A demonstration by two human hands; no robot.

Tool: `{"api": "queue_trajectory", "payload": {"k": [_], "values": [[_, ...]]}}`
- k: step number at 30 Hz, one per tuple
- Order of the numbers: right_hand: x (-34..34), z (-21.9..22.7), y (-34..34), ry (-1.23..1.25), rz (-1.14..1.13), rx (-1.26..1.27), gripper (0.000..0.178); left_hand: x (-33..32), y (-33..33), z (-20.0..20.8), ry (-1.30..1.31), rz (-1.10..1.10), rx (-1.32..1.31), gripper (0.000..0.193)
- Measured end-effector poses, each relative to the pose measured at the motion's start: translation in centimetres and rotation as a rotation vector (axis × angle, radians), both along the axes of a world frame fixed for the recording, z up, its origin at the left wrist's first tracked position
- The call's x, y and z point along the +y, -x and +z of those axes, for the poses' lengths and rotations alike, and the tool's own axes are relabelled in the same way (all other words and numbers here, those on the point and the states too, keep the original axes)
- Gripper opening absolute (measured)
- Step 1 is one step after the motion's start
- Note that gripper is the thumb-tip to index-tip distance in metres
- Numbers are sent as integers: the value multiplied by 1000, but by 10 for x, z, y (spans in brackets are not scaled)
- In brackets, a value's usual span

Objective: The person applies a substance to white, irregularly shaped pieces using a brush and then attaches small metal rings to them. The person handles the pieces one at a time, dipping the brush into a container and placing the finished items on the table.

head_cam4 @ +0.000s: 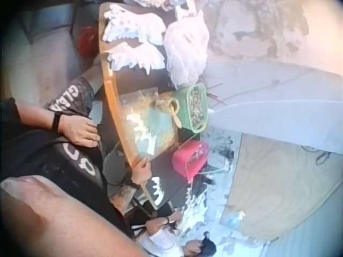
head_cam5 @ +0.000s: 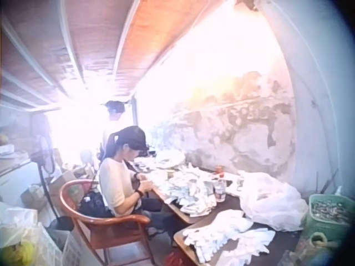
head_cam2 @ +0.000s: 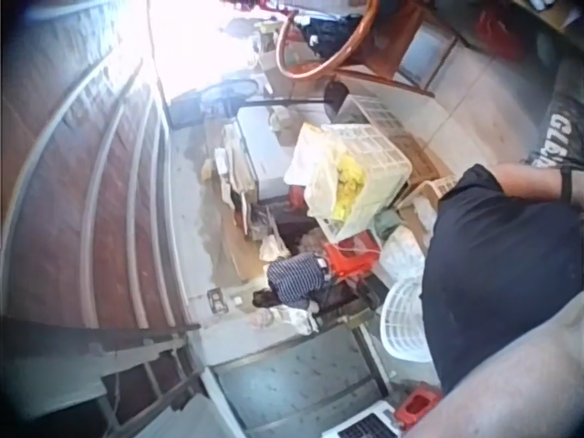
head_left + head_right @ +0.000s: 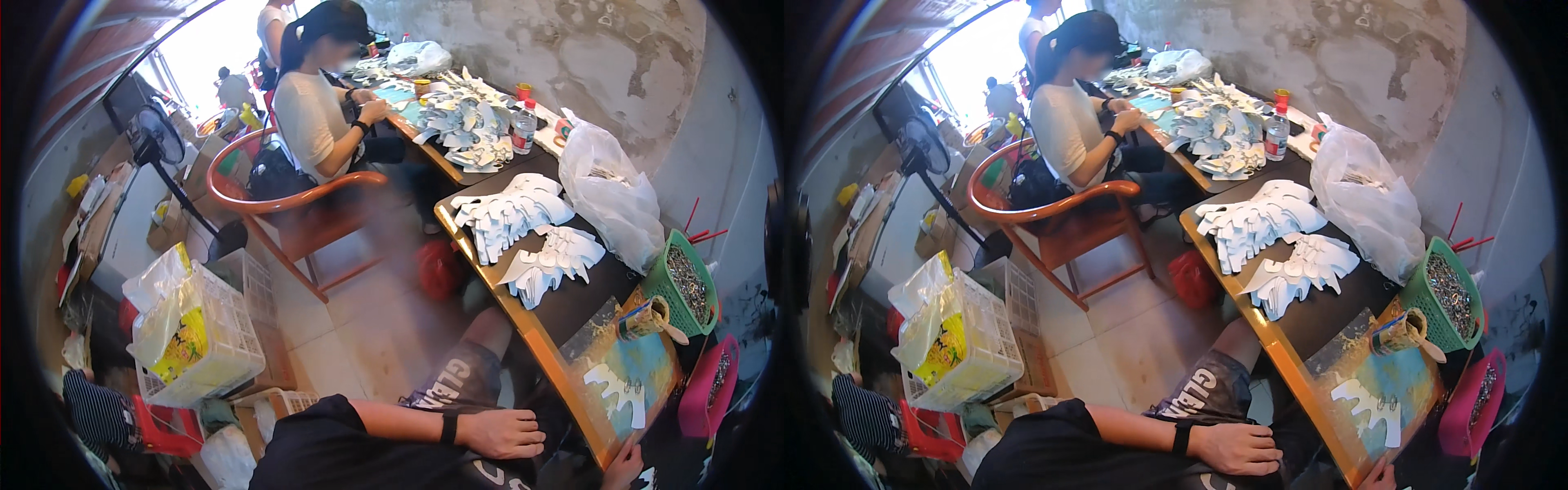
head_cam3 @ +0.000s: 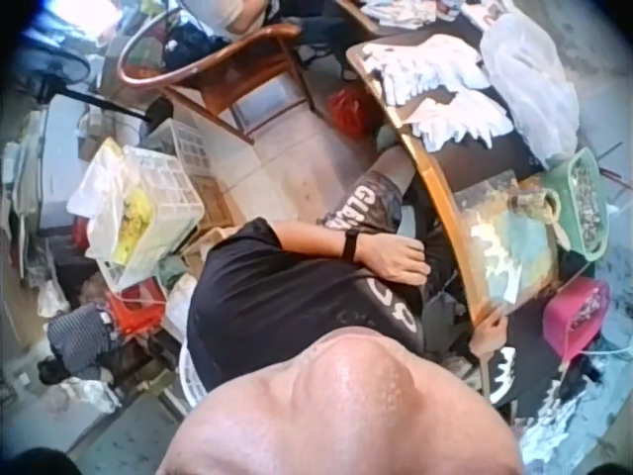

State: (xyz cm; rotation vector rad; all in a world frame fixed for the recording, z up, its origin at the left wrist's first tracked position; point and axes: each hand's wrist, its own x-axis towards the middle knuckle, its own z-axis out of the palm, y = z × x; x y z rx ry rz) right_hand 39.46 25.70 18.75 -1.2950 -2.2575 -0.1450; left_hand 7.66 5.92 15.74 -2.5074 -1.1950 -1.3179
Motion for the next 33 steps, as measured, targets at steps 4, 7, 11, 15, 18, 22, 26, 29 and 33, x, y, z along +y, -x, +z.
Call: {"api": "queue_trajectory", "payload": {"k": [4, 7, 11, 15, 18, 22, 26, 29, 33], "values": [[0, 5, 7, 9, -47, -59, 42, 7, 5, -9, 37, -19, -2, 23], [-2, 9, 12, 17, -38, 12, 43, 19, 7, -13, 9, -19, -31, 20], [0, 12, 13, 50, -46, -5, 43, 33, 8, -20, 8, -41, -39, 18], [1, 11, 13, 65, -57, 14, 42, 43, 12, -21, 22, -67, -38, 18], [3, 11, 13, 68, -66, -16, 41, 49, 13, -21, 38, -78, -40, 19], [4, 12, 16, 69, -78, -12, 38, 57, 11, -26, 28, -85, -53, 20], [5, 9, 12, 68, -70, -29, 37, 58, 13, -30, 40, -86, -50, 20], [3, 11, 15, 63, -67, -20, 37, 56, 16, -31, 35, -75, -59, 20], [5, 7, 12, 39, -45, -14, 39, 53, 18, -31, 28, -57, -64, 20]]}}
